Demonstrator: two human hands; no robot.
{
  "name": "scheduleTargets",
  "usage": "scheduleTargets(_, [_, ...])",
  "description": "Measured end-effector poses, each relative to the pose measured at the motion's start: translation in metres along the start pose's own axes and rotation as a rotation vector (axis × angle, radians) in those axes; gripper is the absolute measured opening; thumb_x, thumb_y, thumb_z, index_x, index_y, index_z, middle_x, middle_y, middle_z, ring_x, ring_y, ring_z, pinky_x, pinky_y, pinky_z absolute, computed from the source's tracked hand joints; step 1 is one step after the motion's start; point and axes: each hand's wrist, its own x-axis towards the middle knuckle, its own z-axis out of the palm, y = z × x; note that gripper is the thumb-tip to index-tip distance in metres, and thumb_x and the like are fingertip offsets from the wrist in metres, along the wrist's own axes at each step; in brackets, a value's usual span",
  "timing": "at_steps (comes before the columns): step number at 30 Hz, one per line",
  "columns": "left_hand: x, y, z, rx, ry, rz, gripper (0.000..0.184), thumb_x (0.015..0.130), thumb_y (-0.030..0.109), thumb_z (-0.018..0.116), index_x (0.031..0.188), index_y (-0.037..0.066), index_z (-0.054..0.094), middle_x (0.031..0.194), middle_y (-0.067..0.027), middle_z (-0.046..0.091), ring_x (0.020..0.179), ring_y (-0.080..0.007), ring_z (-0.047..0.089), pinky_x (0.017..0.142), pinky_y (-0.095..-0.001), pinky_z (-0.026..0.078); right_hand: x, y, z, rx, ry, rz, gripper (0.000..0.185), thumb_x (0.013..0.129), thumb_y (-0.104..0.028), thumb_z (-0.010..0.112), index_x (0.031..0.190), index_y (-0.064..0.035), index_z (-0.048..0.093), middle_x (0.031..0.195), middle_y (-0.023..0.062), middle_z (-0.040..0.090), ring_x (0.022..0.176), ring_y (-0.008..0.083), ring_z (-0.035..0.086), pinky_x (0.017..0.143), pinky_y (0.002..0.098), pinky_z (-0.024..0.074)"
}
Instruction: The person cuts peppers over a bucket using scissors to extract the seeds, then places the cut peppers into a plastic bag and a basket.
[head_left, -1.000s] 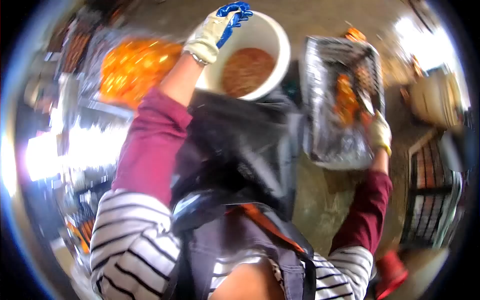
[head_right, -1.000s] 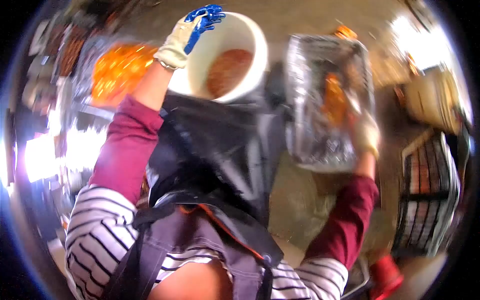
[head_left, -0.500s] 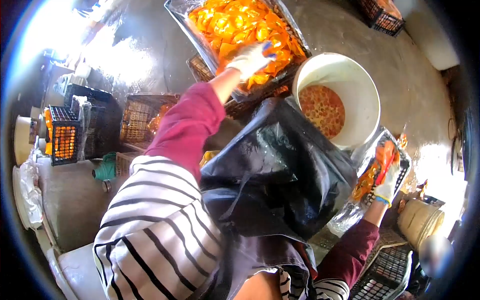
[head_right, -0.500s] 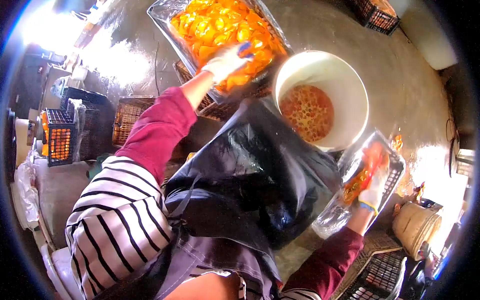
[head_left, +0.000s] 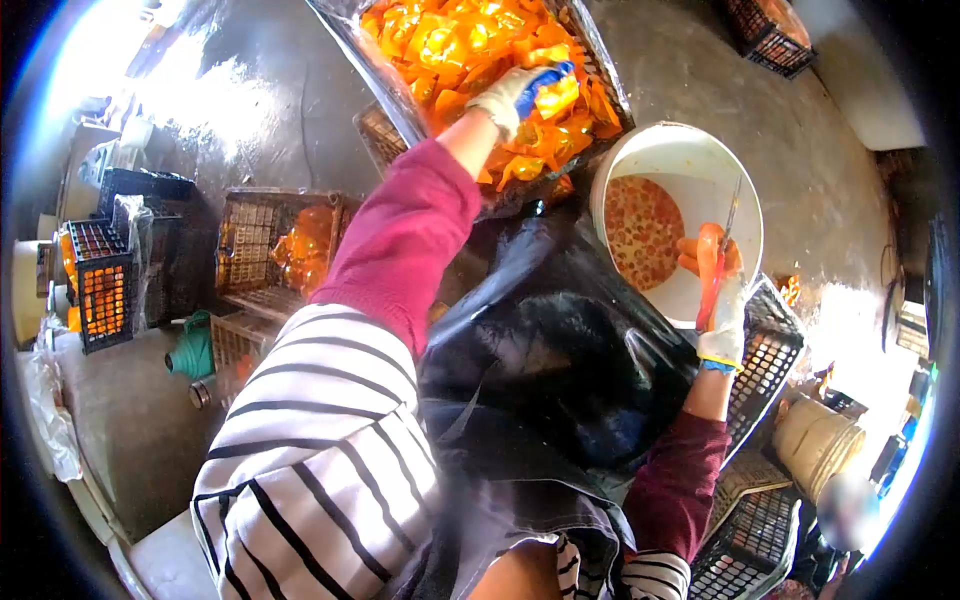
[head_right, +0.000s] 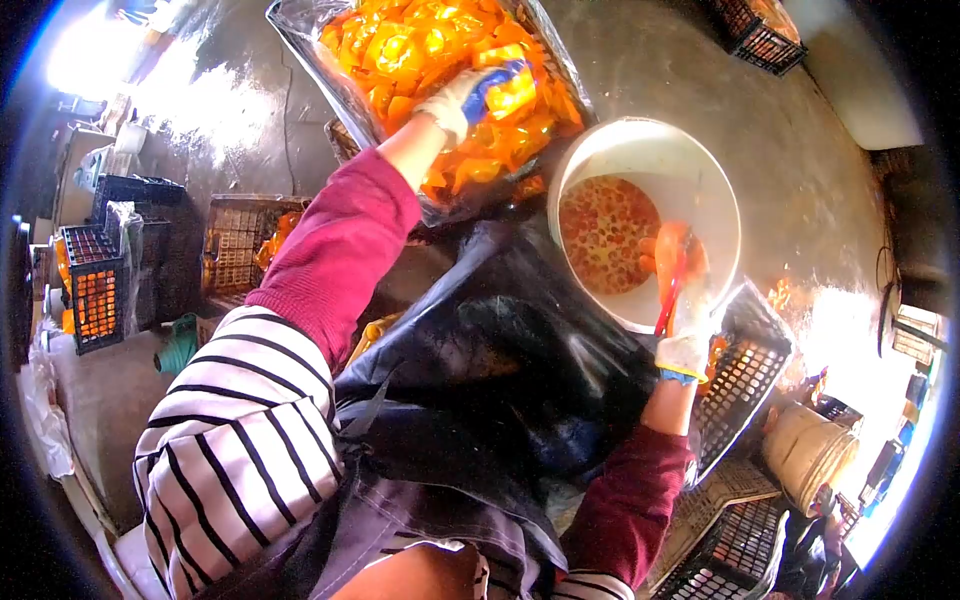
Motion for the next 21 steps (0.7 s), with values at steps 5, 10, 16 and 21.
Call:
scheduleTargets(5, [-0.076,0.022,0.027,-0.405,0.202,0.151,0.056,0.079,0.046,0.07,0.124,0.016,0.055,0.123,-0.0065,0.058,0.106,-0.0207,0.059,0.086,-0.033,0.047,0.007,0.028,-0.007,0.024,0.009,0.054,0.043,0.09,-0.032,0.06,0.12,-0.0022,0.051,0.097,0.0179,0.065,0.085,0.0241,0.064,0.076,0.0322,0.0515])
scheduleTargets(10, [-0.053,-0.006,0.067,-0.106,0.076,0.494,0.041,0.085,0.041,0.062,0.115,0.014,0.058,0.11,-0.0096,0.061,0.095,-0.0238,0.058,0.082,-0.0348,0.046,0.001,0.029,0.013,-0.209,0.021,0.083,0.027,0.091,-0.017,0.057,0.113,-0.0011,0.056,0.098,0.0093,0.063,0.082,0.0175,0.063,0.067,0.0254,0.0516])
scheduleTargets(16, [-0.061,0.001,0.184,-0.618,-0.327,0.187,0.028,0.091,0.026,0.056,0.108,0.005,0.059,0.107,-0.0097,0.064,0.098,-0.0232,0.061,0.087,-0.0327,0.048,-0.01,0.01,0.021,-0.205,0.049,0.102,0.025,0.085,-0.016,0.066,0.104,-0.0022,0.058,0.09,0.0037,0.06,0.078,0.0122,0.061,0.064,0.0237,0.0515])
scheduleTargets(21, [-0.049,-0.037,0.216,-0.746,-0.257,0.209,0.038,0.094,0.028,0.052,0.123,0.003,0.05,0.12,-0.0129,0.058,0.11,-0.0266,0.057,0.097,-0.0391,0.045,0.0,0.033,-0.015,0.032,-0.077,0.12,0.025,0.087,-0.019,0.065,0.105,-0.0034,0.056,0.092,0.0046,0.06,0.083,0.0143,0.06,0.073,0.0279,0.0512])
